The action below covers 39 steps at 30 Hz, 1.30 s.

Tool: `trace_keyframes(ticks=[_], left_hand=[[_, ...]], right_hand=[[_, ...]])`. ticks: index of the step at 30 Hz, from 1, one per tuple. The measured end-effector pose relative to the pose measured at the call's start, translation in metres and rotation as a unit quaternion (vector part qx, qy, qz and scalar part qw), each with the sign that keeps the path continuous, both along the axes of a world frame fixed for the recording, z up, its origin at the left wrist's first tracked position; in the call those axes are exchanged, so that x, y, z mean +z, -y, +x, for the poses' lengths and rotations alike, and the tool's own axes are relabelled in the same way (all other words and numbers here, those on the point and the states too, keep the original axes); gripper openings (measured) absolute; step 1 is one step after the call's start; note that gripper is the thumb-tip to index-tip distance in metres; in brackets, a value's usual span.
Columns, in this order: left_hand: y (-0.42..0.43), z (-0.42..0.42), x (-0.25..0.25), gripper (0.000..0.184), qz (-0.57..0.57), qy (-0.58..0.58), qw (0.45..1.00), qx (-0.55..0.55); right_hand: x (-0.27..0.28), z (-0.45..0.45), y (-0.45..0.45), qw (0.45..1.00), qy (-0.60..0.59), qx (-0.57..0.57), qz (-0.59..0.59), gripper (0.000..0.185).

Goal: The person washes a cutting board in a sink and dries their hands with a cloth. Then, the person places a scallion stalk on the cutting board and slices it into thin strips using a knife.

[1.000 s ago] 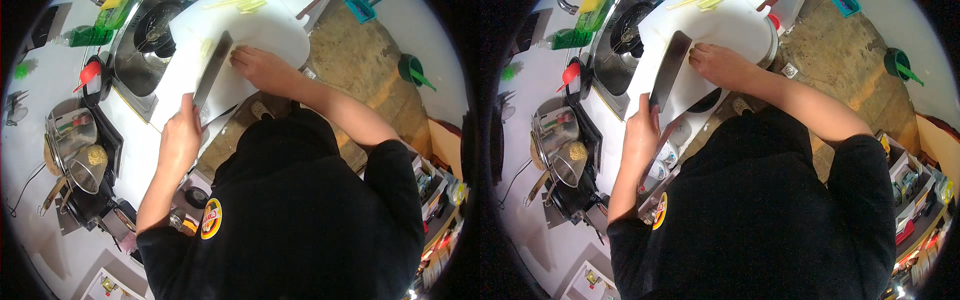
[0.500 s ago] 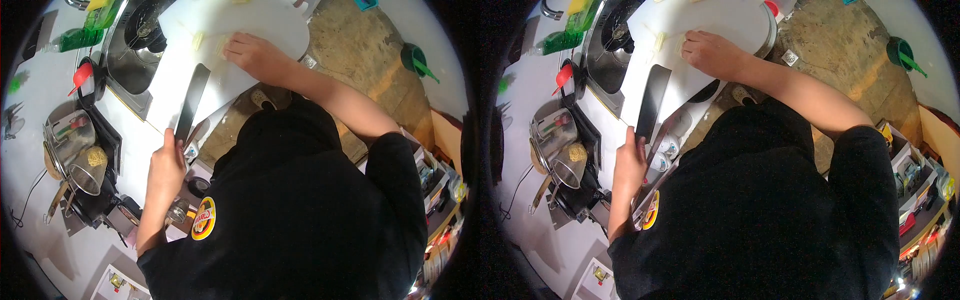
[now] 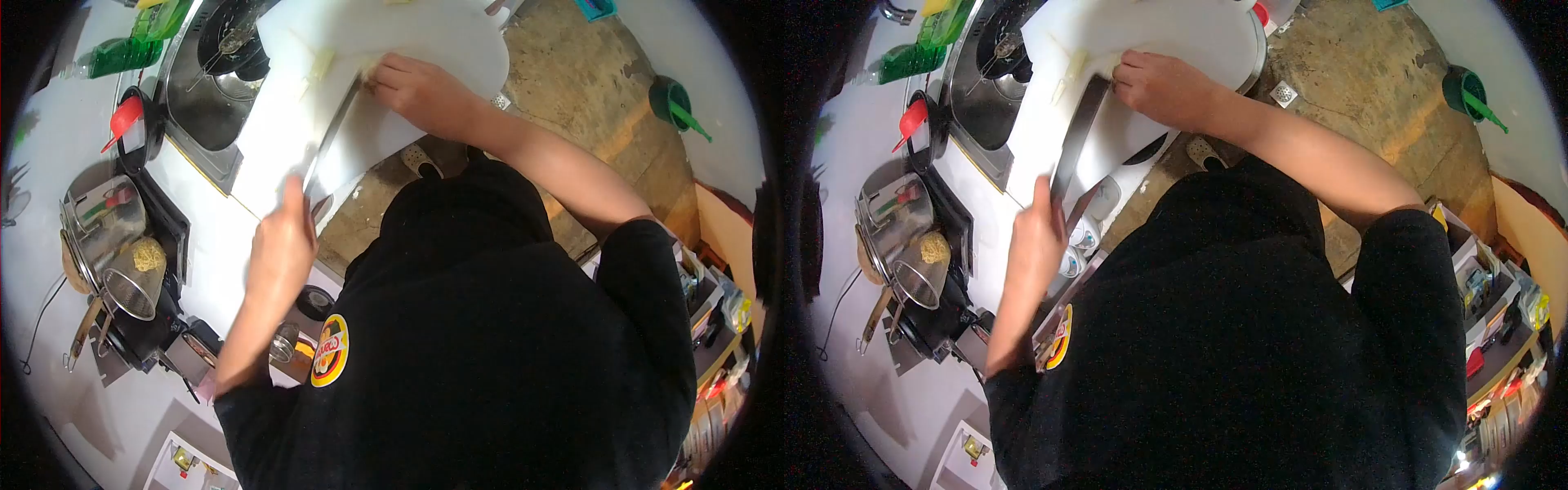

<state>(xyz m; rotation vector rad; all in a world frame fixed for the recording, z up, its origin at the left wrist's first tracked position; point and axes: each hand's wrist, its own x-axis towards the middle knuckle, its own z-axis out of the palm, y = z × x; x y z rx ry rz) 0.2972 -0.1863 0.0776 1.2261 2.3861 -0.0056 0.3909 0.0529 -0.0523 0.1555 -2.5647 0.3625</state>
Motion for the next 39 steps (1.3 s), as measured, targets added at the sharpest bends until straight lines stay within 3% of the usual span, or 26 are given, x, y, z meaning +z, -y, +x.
trace_keyframes(ticks=[4,9,11,16,21,24,26,30,35,39], left_hand=[[0.028,0.007,0.017,0.027,-0.039,0.017,0.999,0.034],[-0.002,-0.003,0.002,0.021,0.005,0.026,0.999,0.042],[-0.014,-0.005,0.0,0.021,0.016,0.019,0.999,0.03],[-0.028,-0.01,0.004,0.02,0.095,0.018,0.995,0.027],[-0.048,-0.011,0.008,0.019,0.071,0.019,0.997,0.001],[-0.054,-0.01,0.011,0.021,0.002,0.027,0.999,0.024],[-0.053,-0.009,0.009,0.022,0.005,0.034,0.999,0.022],[-0.027,-0.008,0.005,0.025,0.011,0.036,0.999,0.003],[0.017,0.0,0.035,0.03,-0.056,0.06,0.994,0.077],[-0.007,-0.004,0.036,0.027,-0.006,0.039,0.998,0.053]], right_hand=[[-0.002,0.0,0.0,0.999,-0.011,0.005,-0.043,0.012],[-0.002,0.0,-0.001,0.999,-0.009,0.01,-0.032,0.013],[-0.001,0.001,0.0,0.998,-0.01,0.012,-0.066,0.028],[0.0,0.002,0.0,0.999,-0.002,0.009,-0.05,0.027],[0.002,0.003,-0.001,0.999,0.008,0.004,-0.033,0.029],[0.002,0.003,0.0,1.0,0.006,-0.009,-0.016,0.019],[0.001,0.002,0.0,0.999,-0.008,-0.008,-0.044,0.034],[0.0,0.002,0.0,0.999,-0.012,-0.01,-0.036,0.033],[0.003,0.004,-0.001,0.997,-0.005,0.004,-0.081,0.028],[0.0,0.001,0.0,0.996,-0.017,0.007,-0.088,0.027]])
